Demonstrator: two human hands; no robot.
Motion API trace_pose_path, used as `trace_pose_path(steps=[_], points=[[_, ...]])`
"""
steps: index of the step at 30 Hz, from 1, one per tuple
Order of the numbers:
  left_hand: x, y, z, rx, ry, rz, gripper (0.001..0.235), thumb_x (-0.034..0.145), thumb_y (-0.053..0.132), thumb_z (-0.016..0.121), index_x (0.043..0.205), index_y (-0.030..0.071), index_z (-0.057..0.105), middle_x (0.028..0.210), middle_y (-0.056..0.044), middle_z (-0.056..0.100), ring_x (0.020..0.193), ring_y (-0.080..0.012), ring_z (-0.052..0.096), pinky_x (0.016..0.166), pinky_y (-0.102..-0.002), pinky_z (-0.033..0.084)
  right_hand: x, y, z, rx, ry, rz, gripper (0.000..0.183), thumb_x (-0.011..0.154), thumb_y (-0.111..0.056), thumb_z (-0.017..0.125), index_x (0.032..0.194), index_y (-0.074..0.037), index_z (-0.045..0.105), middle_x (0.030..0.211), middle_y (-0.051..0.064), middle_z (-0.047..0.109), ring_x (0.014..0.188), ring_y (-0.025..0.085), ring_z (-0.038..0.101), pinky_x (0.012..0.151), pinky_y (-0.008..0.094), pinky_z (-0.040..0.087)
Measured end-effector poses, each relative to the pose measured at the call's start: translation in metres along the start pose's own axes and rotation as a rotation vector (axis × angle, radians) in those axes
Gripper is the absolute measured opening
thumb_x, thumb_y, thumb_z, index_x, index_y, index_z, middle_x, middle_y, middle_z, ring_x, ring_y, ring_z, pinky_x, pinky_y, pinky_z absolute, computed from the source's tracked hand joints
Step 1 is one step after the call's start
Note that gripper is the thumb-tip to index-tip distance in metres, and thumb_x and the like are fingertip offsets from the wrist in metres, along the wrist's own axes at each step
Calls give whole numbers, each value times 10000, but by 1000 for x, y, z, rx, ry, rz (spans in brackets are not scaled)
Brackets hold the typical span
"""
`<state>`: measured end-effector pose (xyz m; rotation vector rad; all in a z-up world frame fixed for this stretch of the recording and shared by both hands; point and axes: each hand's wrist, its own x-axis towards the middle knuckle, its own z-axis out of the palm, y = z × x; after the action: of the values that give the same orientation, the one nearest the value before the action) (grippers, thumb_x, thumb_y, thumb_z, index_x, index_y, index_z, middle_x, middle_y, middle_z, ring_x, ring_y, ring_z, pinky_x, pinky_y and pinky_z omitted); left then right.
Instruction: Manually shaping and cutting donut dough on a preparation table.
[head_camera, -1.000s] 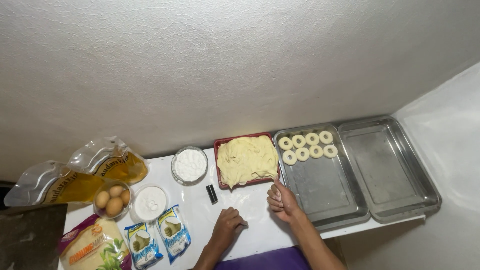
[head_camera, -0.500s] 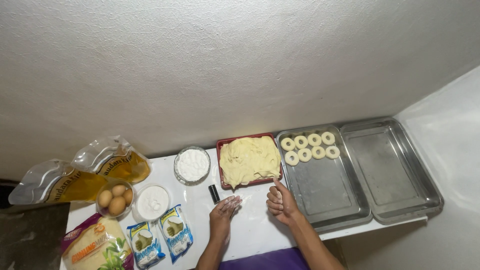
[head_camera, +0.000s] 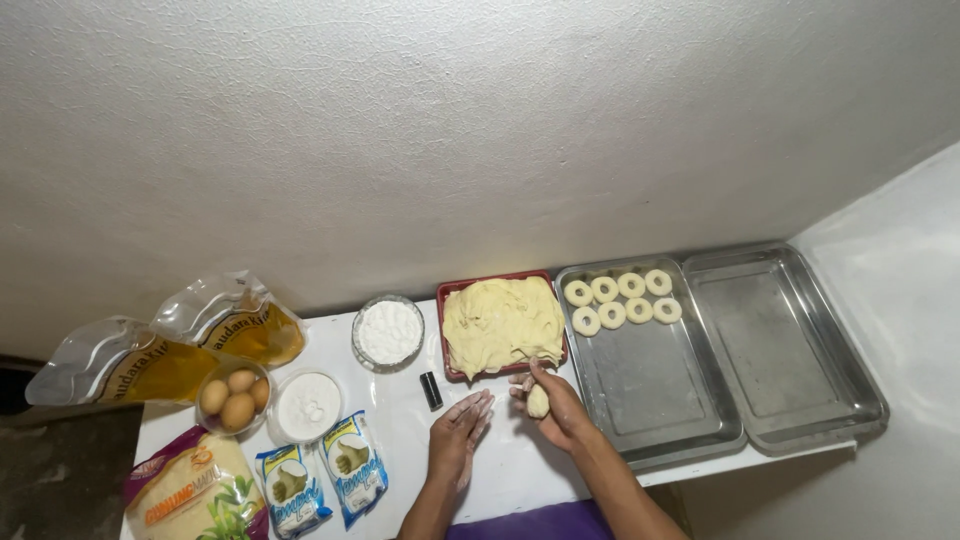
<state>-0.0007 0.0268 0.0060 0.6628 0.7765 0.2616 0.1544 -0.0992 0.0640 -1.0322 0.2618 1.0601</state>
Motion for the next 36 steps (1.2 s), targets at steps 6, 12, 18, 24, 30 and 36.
trace_pose_path(steps=[6, 12, 18, 24, 30, 36], points=[[-5, 7, -2, 124, 109, 24, 327, 977, 106, 602, 1242, -80, 649, 1153, -210, 754, 990, -256, 773, 857, -343, 642, 2, 6, -21, 14, -45, 64, 454, 1033, -474, 497, 766, -122, 600, 630, 11, 527, 310, 39, 288, 260, 196, 211], [0, 12, -29, 465, 237, 256, 353, 1047, 226, 560, 981, -70, 742, 775, -151, 736, 579, -169, 697, 500, -270, 526, 8, 10, -26, 121, -217, 44, 633, 1089, -518, 520, 566, -177, 415, 466, -28, 399, 289, 75, 288, 247, 235, 226], [0, 16, -41, 537, 371, 287, 360, 1039, 247, 548, 907, -35, 727, 691, -112, 710, 523, -147, 673, 475, -265, 506, -60, -44, 64, 80, 230, 140, 442, 1055, -208, 398, 674, -68, 573, 719, 24, 727, 414, 92, 438, 360, 204, 285], [1, 10, -43, 507, 365, 360, 349, 1034, 207, 569, 851, -59, 702, 636, -116, 671, 477, -140, 622, 437, -280, 494, -2, -1, -17, 391, -353, 75, 649, 1039, -537, 487, 504, -208, 323, 415, -50, 315, 300, 74, 225, 263, 225, 156], [-1, 8, -39, 504, 418, 313, 362, 1026, 193, 588, 826, -87, 699, 618, -132, 660, 459, -149, 601, 427, -294, 497, 15, 17, -26, 228, -193, 70, 578, 1057, -478, 526, 583, -201, 346, 469, -52, 318, 353, 82, 264, 321, 249, 191], [24, -17, -65, 376, 351, 388, 348, 1022, 151, 590, 806, -110, 672, 596, -145, 637, 428, -154, 561, 398, -300, 455, -8, -1, 4, 96, 29, 119, 550, 1043, -485, 514, 608, -161, 420, 524, -13, 419, 346, 81, 255, 310, 246, 164]])
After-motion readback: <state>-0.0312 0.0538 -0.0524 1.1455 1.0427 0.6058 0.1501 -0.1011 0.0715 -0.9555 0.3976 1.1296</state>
